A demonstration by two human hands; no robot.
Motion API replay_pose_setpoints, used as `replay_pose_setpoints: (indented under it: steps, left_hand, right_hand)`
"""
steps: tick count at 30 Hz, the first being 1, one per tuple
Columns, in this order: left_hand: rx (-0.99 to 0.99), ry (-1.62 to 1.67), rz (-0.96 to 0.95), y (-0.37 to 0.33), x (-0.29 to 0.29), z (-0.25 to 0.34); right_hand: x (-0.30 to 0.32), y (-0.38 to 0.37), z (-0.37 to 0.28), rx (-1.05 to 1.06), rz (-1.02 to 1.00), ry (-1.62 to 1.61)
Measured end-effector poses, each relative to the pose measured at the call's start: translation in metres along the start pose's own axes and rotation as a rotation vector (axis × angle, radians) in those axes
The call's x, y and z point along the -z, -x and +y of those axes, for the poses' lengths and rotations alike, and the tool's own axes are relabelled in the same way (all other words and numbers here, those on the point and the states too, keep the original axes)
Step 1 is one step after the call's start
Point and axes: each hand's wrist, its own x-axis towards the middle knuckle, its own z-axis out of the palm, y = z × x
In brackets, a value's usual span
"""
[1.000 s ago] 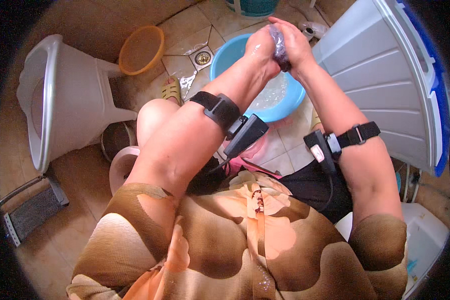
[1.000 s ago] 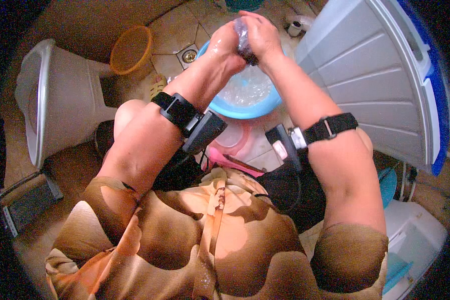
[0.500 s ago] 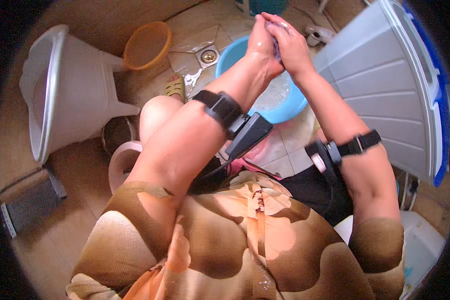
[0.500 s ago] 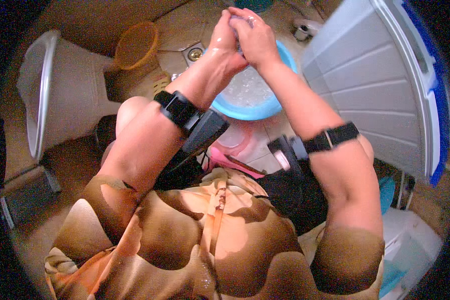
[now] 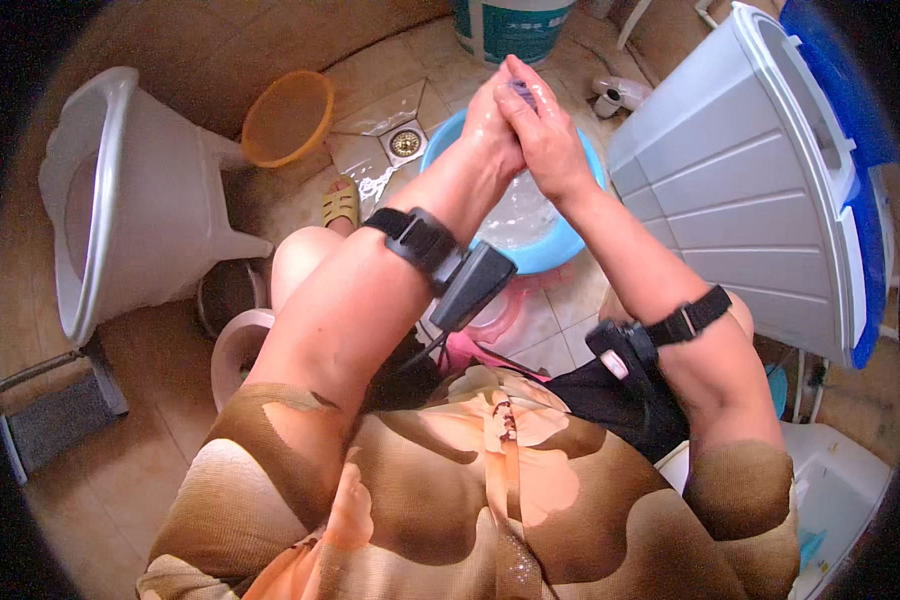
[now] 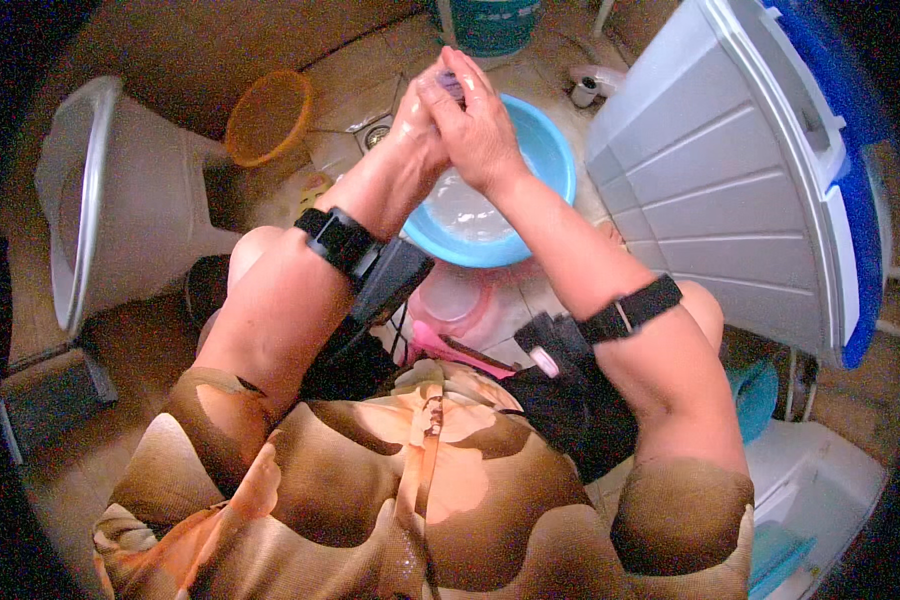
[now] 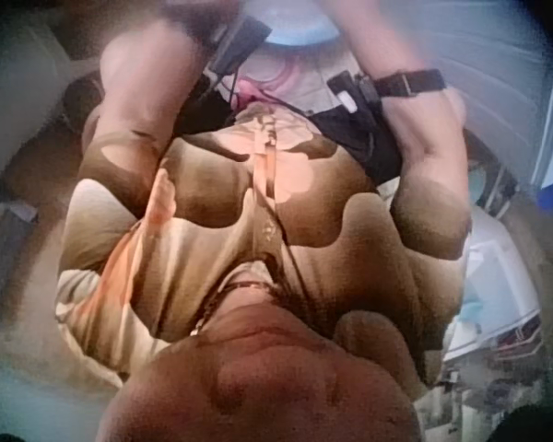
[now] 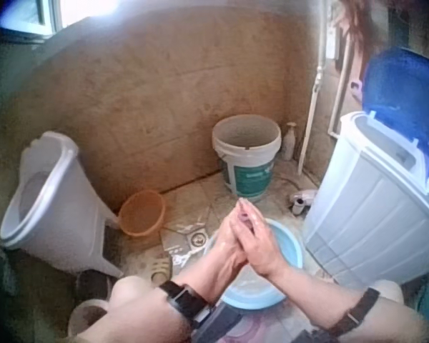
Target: Washing and wringing out a purple cloth in a basin of soapy water.
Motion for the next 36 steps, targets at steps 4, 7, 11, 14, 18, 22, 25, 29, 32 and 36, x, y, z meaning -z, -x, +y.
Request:
replay_pose_setpoints:
  steps: [4, 7, 11, 14, 18, 22, 25, 29, 32, 36]
  left_hand:
    - [0.180, -0.051, 0.396, 0.008, -0.053, -0.063]
    - [0.217, -0.037, 0.360, 0.004, -0.058, -0.052]
    - [0.029, -0.013, 0.181, 0.005, -0.009, -0.006]
    - [0.095, -0.090, 0.327, 0.006, -0.060, -0.067]
    - [0.188, -0.085, 0.328, 0.007, -0.062, -0.046]
    - [0.115, 0.039, -0.006, 0.003, -0.034, -0.003]
    - [0.068, -0.121, 0.322, 0.007, -0.062, -0.046]
    - [0.185, -0.355, 0.226, 0.020, -0.081, -0.043]
    - [0.091, -0.832, 0.283, 0.035, -0.096, -0.028]
    - [-0.023, -0.926, 0.476, 0.026, -0.088, -0.016]
  right_hand:
    - [0.055, -0.017, 0.047, -0.173, 0.100, 0.028]
    - [0.055, -0.012, 0.060, -0.071, 0.014, 0.047]
    - [0.004, 0.005, -0.016, 0.045, -0.048, -0.001]
    - [0.060, -0.019, 0.061, 0.065, 0.027, 0.209]
    - [0.048, -0.015, 0.044, -0.134, 0.074, -0.057]
    - [0.009, -0.002, 0.015, 0.152, 0.097, 0.171]
    - [0.047, -0.026, 0.039, -0.091, 0.012, 0.029]
    - [0.074, -0.040, 0.042, -0.451, 0.081, -0.529]
    - [0.079, -0.042, 0.034, -0.719, 0.334, -0.609]
    - [0.104, -0.042, 0.030, -0.699, 0.362, -0.623]
